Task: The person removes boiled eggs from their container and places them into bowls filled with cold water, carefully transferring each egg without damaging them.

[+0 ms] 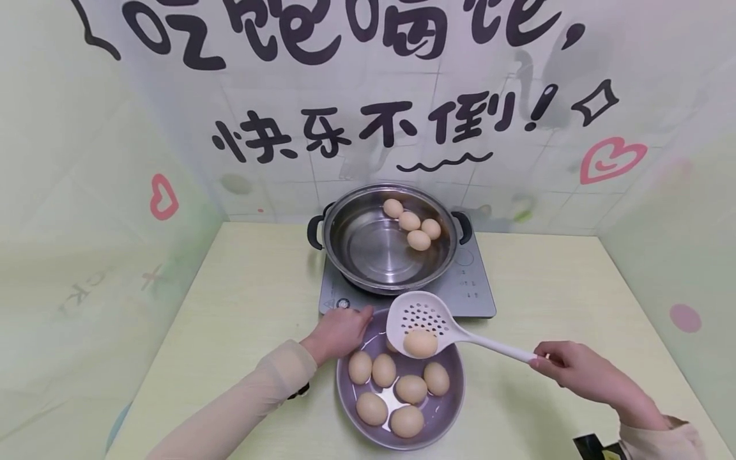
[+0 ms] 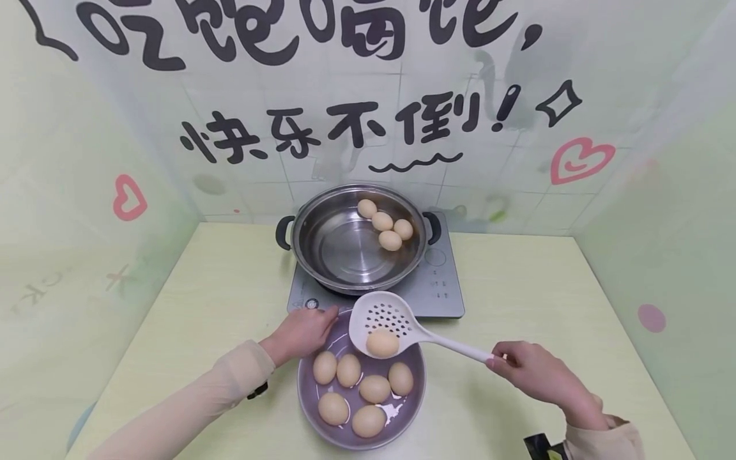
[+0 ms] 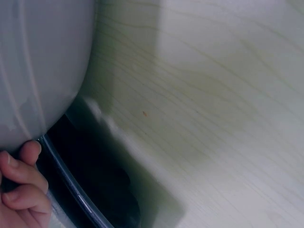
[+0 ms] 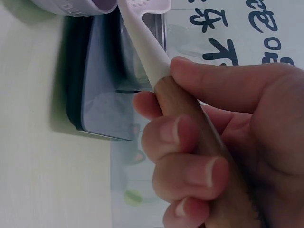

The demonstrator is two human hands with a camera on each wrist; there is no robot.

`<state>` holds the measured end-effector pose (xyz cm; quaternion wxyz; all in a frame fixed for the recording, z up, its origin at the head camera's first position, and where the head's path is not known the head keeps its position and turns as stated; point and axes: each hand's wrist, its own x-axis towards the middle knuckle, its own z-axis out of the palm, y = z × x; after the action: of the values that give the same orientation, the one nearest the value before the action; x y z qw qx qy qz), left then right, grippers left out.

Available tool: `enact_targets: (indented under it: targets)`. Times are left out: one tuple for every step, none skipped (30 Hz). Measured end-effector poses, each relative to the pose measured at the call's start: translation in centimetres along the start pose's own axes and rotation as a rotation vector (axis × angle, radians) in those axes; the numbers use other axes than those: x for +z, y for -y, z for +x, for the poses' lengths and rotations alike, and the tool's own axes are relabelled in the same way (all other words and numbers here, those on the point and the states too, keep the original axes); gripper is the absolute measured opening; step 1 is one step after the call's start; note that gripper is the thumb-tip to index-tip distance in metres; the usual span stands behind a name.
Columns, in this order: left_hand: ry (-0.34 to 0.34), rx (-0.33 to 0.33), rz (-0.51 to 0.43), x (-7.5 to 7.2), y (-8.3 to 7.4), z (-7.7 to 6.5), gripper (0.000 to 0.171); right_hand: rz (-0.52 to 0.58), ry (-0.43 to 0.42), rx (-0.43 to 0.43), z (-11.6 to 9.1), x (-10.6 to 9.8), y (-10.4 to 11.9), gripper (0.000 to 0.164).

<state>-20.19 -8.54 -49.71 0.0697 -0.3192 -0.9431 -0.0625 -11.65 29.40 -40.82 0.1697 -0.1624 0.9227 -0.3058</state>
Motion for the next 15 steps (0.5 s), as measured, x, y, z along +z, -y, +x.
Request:
enact_targets:
  targets:
    - [0.0,-0.001,0.0,0.03,0.01,0.0,0.015,-0.009,-0.012,0.003,0.05,0.12,-0.07,0.011]
    - [0.0,-0.002,-0.002,0.06,0.02,-0.01,0.015,-0.019,-0.024,0.007,0.11,0.24,-0.12,0.01]
    - [-0.001,-0.003,-0.002,0.08,0.02,-0.02,0.015,-0.028,-0.034,0.012,0.17,0.34,-0.16,0.01]
    - [0.0,-0.004,-0.003,0.09,0.02,-0.03,0.015,-0.037,-0.043,0.018,0.24,0.43,-0.16,0.009]
    - [-0.001,-0.005,-0.004,0.1,0.02,-0.03,0.015,-0.046,-0.049,0.026,0.3,0.49,-0.13,0.009]
    - [0.0,-0.006,-0.004,0.12,0.02,-0.03,0.015,-0.054,-0.054,0.032,0.36,0.55,-0.1,0.009]
    - [0.001,-0.006,-0.006,0.12,0.02,-0.03,0.015,-0.063,-0.059,0.039,0.41,0.59,-0.06,0.009]
    - [0.003,-0.005,-0.006,0.13,0.02,-0.03,0.015,-0.073,-0.063,0.043,0.45,0.62,-0.01,0.009]
    - [0.005,-0.004,-0.007,0.12,0.02,-0.03,0.015,-0.081,-0.067,0.046,0.49,0.64,0.04,0.008]
    - [0.006,-0.003,-0.008,0.12,0.02,-0.02,0.015,-0.093,-0.071,0.048,0.52,0.65,0.1,0.008]
    - [0.007,-0.002,-0.009,0.12,0.02,-0.02,0.015,-0.103,-0.077,0.051,0.54,0.66,0.15,0.008]
    - [0.008,0.0,-0.01,0.13,0.03,-0.01,0.015,-0.114,-0.085,0.053,0.56,0.66,0.2,0.007]
    - [0.008,0.002,-0.011,0.11,0.03,-0.01,0.015,-0.121,-0.096,0.054,0.59,0.66,0.25,0.007]
    - [0.009,0.003,-0.012,0.1,0.04,-0.01,0.015,-0.127,-0.106,0.055,0.62,0.65,0.28,0.006]
    - [0.009,0.004,-0.014,0.09,0.04,-0.01,0.015,-0.13,-0.117,0.059,0.65,0.64,0.32,0.006]
